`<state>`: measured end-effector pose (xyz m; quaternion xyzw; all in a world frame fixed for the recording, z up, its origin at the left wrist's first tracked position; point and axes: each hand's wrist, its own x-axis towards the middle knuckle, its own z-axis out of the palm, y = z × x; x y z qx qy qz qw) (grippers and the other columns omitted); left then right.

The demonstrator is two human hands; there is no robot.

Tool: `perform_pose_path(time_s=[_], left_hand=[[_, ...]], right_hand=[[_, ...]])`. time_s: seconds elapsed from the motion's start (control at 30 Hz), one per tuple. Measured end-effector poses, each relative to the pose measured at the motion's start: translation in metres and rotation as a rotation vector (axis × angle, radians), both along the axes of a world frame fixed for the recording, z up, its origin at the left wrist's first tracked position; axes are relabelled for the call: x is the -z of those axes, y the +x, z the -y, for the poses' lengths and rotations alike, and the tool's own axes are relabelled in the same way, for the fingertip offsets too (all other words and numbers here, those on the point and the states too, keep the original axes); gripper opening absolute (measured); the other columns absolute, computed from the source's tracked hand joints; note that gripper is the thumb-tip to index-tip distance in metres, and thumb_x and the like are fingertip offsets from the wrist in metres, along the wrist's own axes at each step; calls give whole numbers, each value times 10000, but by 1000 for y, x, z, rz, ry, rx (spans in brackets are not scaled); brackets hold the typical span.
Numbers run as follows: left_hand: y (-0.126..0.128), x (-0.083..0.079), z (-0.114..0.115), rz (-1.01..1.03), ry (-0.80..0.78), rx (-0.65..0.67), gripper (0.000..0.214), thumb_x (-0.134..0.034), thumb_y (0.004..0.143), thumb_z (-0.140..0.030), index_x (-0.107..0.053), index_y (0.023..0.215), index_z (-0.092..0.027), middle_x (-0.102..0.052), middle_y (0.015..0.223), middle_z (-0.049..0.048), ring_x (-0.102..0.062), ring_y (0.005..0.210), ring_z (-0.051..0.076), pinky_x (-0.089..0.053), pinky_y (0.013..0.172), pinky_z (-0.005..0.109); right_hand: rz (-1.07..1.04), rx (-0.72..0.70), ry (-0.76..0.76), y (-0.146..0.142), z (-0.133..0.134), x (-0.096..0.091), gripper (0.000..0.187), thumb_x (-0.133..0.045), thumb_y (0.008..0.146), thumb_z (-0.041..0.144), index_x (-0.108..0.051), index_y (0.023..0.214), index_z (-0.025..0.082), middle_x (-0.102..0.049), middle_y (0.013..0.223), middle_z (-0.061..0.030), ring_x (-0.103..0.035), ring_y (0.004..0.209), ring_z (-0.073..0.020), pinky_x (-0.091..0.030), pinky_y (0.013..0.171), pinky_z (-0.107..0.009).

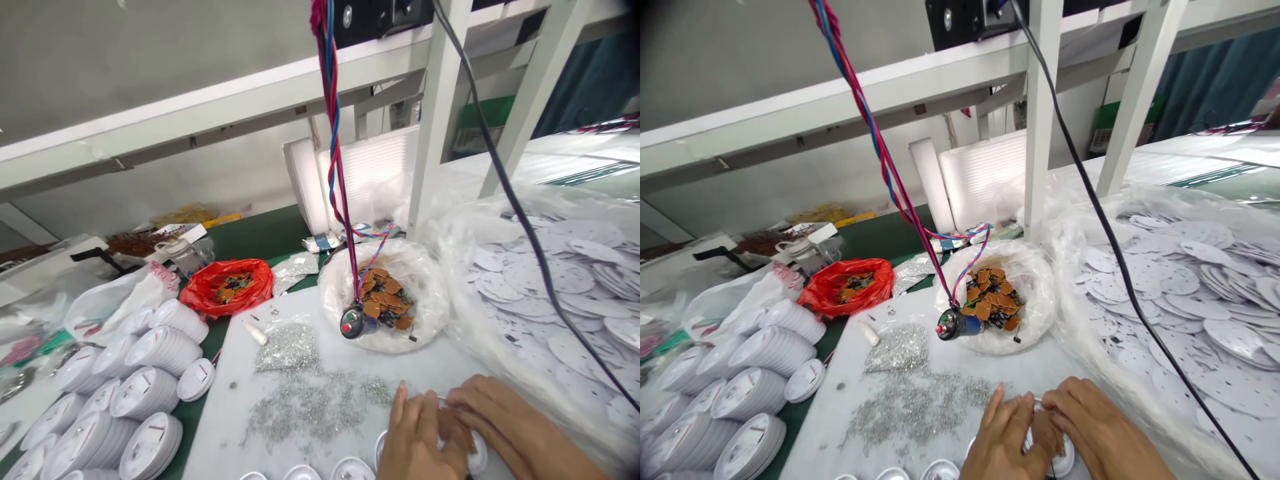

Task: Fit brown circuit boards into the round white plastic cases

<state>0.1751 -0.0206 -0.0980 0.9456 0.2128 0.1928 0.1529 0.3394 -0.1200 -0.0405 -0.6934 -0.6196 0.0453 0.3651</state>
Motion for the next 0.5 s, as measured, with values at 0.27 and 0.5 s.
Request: perform_pose_path(time_s=[0.27, 0.5], left_hand=[[9, 46, 11, 120, -58, -169, 552, -567, 1029, -559, -700, 1386, -159, -779, 1293, 178, -687, 1322, 409, -697, 956, 550], [9, 40, 9, 310, 35, -200, 488, -605, 1013, -508, -739, 1338, -170, -799, 1200, 156, -713, 1285, 382, -717, 887, 489]], right_hand=[[-26, -69, -209, -4, -13, -16, 398, -420, 1060, 208, -744, 829, 230, -715, 831, -73, -719, 770, -232, -643, 718, -401], [-43, -59, -241, -10, -13, -24, 403, -403, 1055, 237, -737, 830, 236, -717, 856, -91, -712, 796, -254, -626, 728, -417]])
